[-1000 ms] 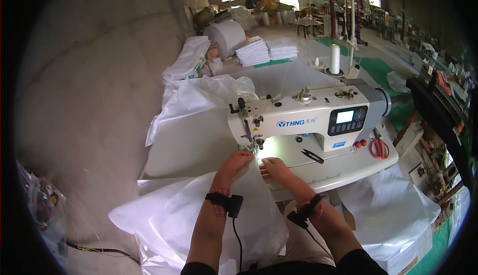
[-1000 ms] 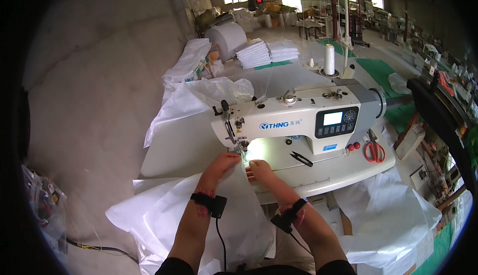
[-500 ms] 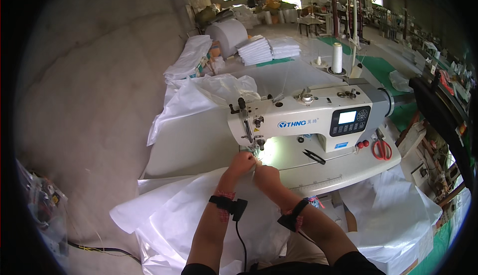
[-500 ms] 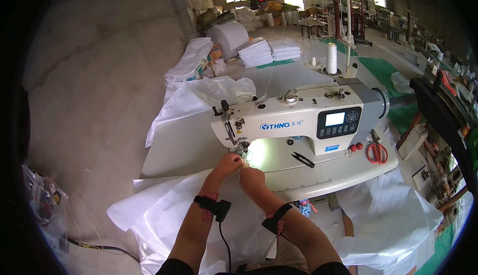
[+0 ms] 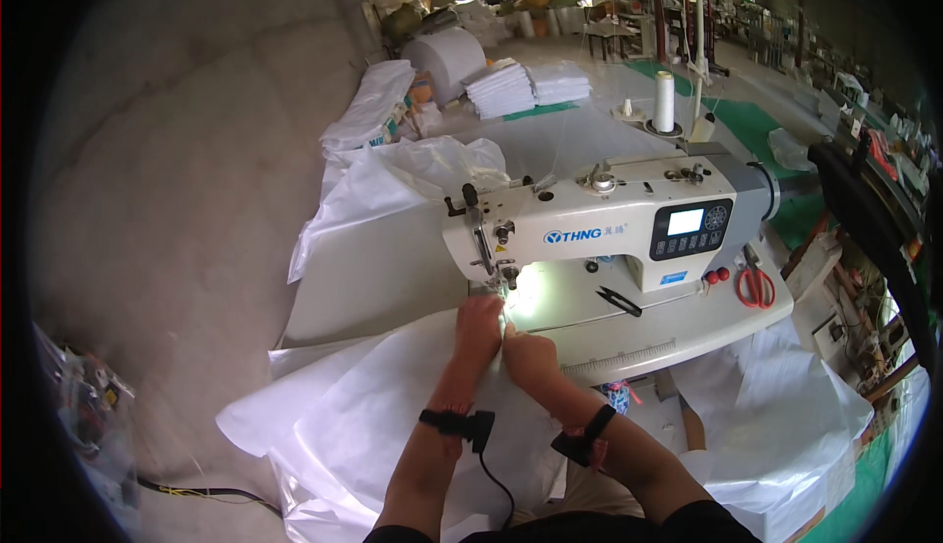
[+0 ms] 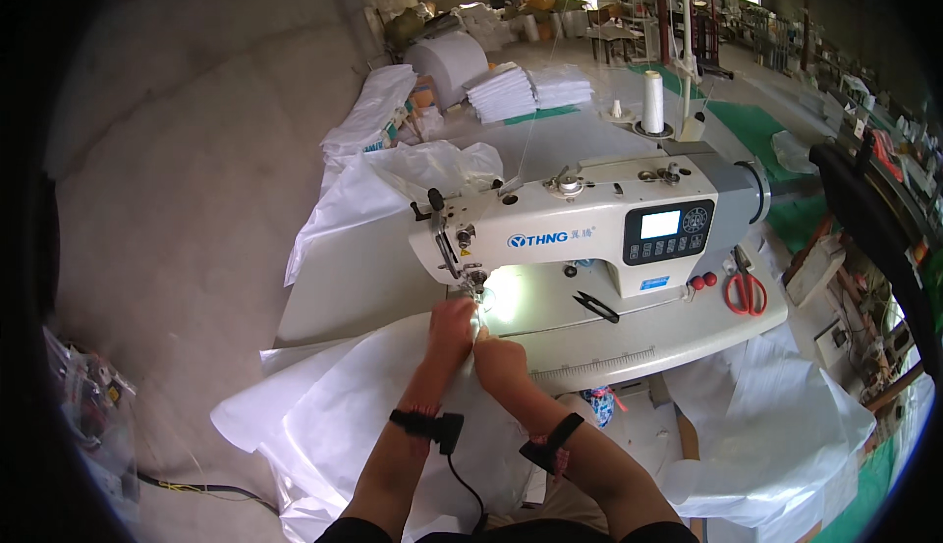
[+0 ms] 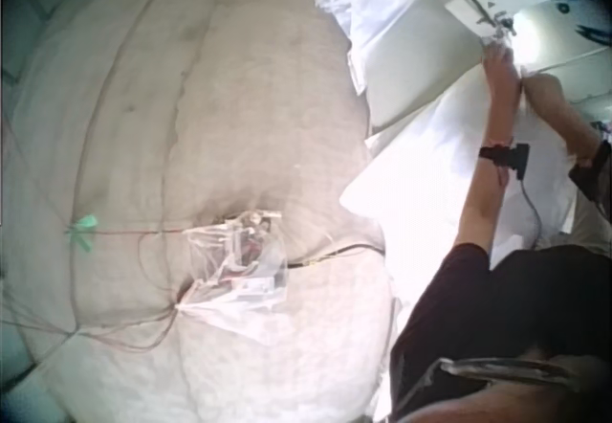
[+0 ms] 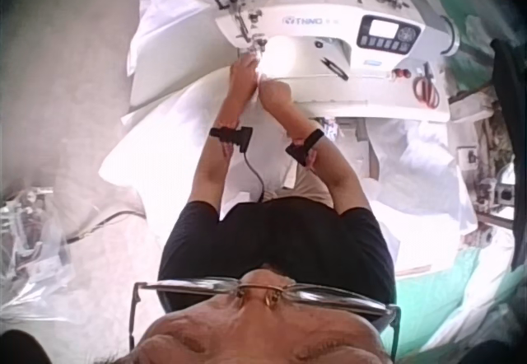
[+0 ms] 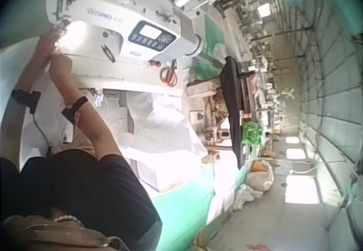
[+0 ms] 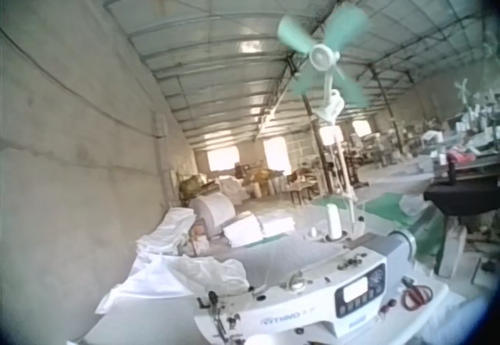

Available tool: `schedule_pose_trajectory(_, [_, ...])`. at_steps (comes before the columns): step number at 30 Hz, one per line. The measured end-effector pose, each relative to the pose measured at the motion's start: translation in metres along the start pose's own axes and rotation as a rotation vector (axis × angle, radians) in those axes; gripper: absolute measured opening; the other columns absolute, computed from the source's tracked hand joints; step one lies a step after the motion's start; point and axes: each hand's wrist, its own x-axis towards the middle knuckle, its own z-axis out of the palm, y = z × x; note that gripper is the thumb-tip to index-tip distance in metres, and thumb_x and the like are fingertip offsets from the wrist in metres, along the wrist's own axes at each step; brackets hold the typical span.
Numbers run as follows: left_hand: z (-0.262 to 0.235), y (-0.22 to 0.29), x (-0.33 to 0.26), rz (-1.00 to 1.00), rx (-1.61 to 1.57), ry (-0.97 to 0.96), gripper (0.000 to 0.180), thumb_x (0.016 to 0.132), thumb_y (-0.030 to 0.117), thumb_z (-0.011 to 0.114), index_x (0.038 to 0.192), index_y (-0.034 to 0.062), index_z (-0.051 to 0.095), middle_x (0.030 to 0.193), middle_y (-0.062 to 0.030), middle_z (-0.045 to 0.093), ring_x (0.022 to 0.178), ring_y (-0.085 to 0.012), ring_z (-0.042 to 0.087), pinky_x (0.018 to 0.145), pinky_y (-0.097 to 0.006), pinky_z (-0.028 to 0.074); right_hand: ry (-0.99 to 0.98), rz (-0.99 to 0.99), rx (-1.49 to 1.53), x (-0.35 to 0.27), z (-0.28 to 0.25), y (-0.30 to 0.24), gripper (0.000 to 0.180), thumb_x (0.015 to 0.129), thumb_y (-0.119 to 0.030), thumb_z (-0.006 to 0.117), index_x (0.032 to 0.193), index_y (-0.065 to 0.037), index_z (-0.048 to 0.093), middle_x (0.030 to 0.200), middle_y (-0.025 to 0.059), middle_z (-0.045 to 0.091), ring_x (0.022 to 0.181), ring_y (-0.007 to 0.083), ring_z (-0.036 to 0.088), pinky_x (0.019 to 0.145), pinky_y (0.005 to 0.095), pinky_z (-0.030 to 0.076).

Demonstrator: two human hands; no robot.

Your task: Sewing large white plastic sheets using an industrial sewing machine in a factory setting.

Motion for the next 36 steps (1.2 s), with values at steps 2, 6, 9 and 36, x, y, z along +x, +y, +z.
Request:
schedule_pose_trajectory(2, [-0.006,0.005,-0.013,0.051,0.102,-0.294,0.028,0.078,0.014,0.056,0.105,0.0081,0.058,0.11,-0.0056,0.056,0.104,-0.0262,0.047,0.089,-0.038,0.038,-0.006,0.006,0.041,0.001,0.001,0.0,0.032,0.079,-0.009,0.047,0.109,0.002,0.052,0.076,0.0106,0.062,0.065,0.0244,0.064,0.053,0.0347,0.05])
schedule_pose_trajectory(6, [-0.007,-0.001,-0.017,0.037,0.027,-0.191,0.034,0.076,0.015,0.056,0.11,0.0093,0.057,0.112,-0.0045,0.056,0.104,-0.0267,0.048,0.09,-0.038,0.038,0.038,0.034,0.044,0.004,0.002,-0.007,0.031,0.079,-0.009,0.047,0.108,0.002,0.051,0.078,0.0102,0.062,0.065,0.0242,0.064,0.054,0.0339,0.05])
schedule_pose_trajectory(9, [-0.003,-0.012,-0.009,0.068,0.025,-0.188,0.034,0.076,0.015,0.057,0.109,0.009,0.057,0.11,-0.0046,0.056,0.103,-0.0267,0.048,0.089,-0.038,0.039,0.061,0.047,0.077,0.006,0.001,-0.014,0.032,0.079,-0.009,0.048,0.109,0.002,0.05,0.081,0.0098,0.062,0.065,0.0237,0.065,0.054,0.0328,0.05])
schedule_pose_trajectory(36, [-0.01,-0.017,-0.007,0.152,-0.184,-0.148,0.017,0.075,0.012,0.06,0.091,0.0072,0.066,0.102,-0.0065,0.062,0.091,-0.0271,0.056,0.083,-0.037,0.045,0.005,0.029,0.033,-0.005,0.0,-0.008,0.022,0.081,-0.011,0.046,0.097,0.0,0.056,0.07,0.0107,0.064,0.063,0.0247,0.065,0.053,0.0348,0.05])
